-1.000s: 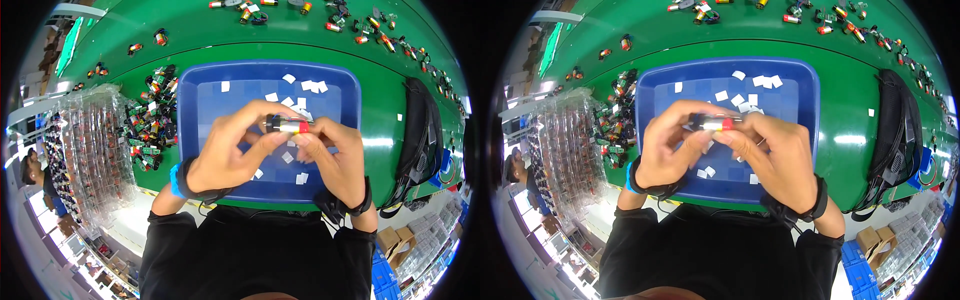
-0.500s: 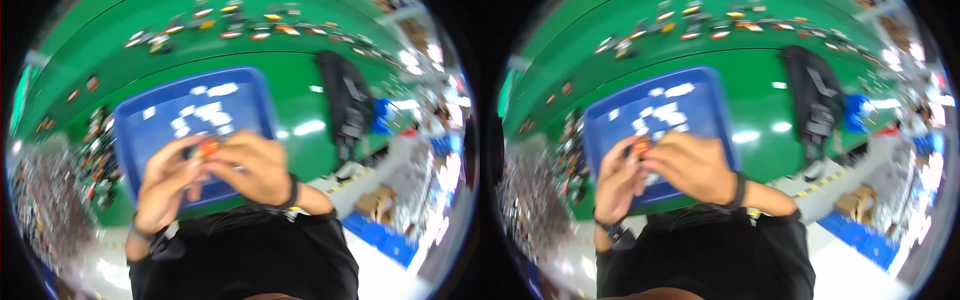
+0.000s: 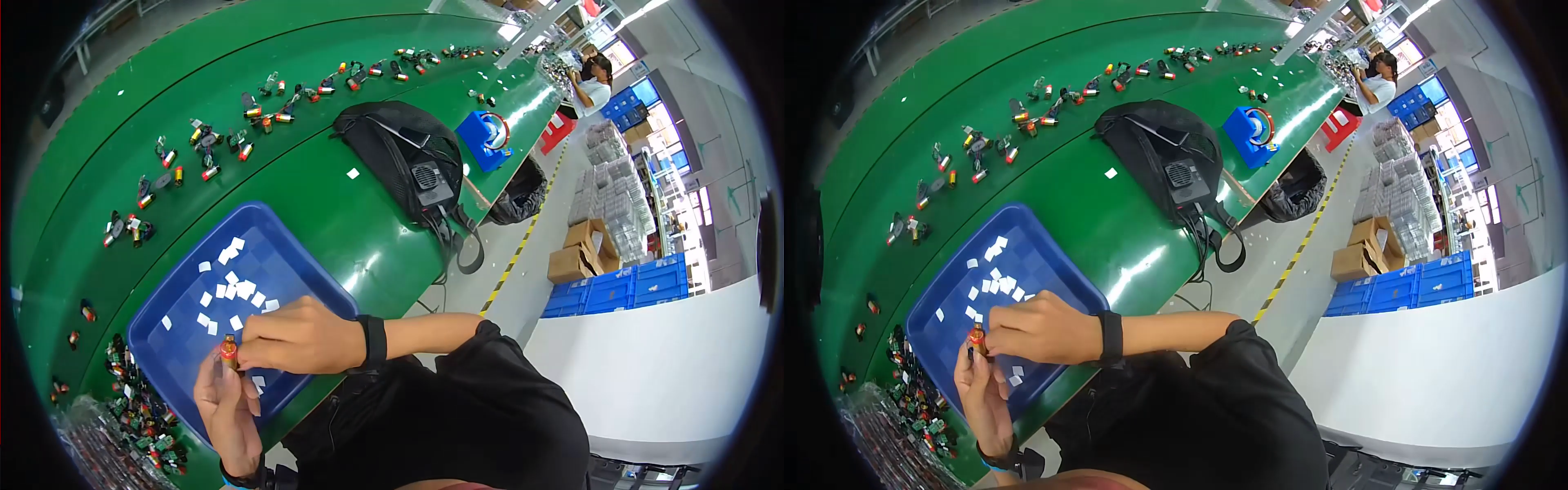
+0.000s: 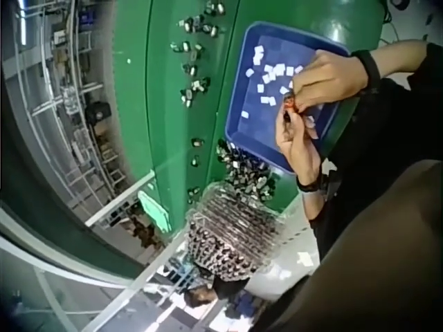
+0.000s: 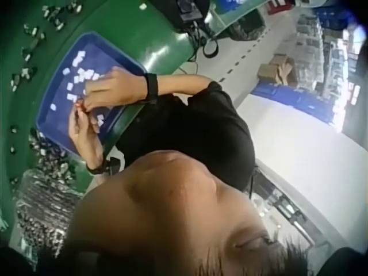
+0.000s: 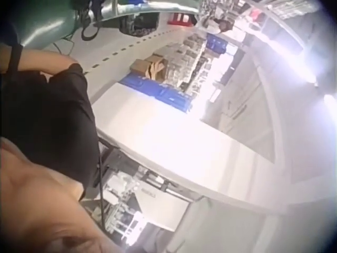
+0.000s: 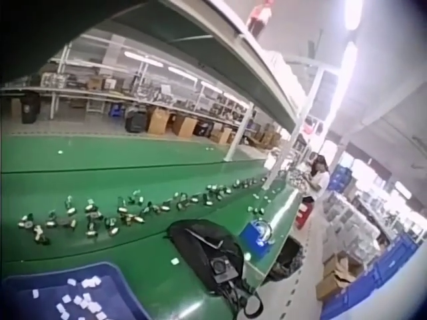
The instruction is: The person picks up a circuit board and a battery, presses a white sticker onto the battery, and fits the battery into the board. They repeat this process several times, placing each assembled unit onto the green table.
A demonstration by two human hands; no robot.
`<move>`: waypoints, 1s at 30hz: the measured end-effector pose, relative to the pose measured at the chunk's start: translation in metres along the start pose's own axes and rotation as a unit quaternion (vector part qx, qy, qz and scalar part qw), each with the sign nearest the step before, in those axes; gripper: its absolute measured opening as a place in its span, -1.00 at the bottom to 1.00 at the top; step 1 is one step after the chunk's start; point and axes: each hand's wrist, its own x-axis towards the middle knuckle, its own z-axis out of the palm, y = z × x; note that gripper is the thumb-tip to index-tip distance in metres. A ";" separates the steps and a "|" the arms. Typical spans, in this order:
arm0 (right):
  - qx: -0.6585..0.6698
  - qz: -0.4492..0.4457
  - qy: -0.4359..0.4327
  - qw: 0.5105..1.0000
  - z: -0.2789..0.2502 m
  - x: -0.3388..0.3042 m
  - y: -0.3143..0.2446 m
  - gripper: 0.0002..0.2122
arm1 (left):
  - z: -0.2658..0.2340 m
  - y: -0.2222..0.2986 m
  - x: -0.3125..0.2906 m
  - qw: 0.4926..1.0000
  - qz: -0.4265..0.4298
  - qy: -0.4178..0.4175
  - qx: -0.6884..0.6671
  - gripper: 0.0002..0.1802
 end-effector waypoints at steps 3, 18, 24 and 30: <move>-0.028 -0.039 0.004 0.999 0.001 0.002 -0.002 -0.91 | -0.002 0.009 -0.001 1.000 -0.009 -0.011 0.011 -0.57; 0.028 0.009 -0.080 0.996 -0.033 0.000 -0.018 -0.87 | -0.196 0.101 0.234 0.719 0.038 0.255 0.645 -0.56; 0.042 0.032 -0.079 0.995 -0.028 -0.004 -0.016 -0.87 | -0.180 0.107 0.260 0.574 0.392 0.121 0.708 -0.56; 0.066 0.004 -0.092 0.994 -0.027 0.002 -0.014 -0.87 | -0.138 0.107 0.248 0.557 0.352 0.118 0.743 -0.68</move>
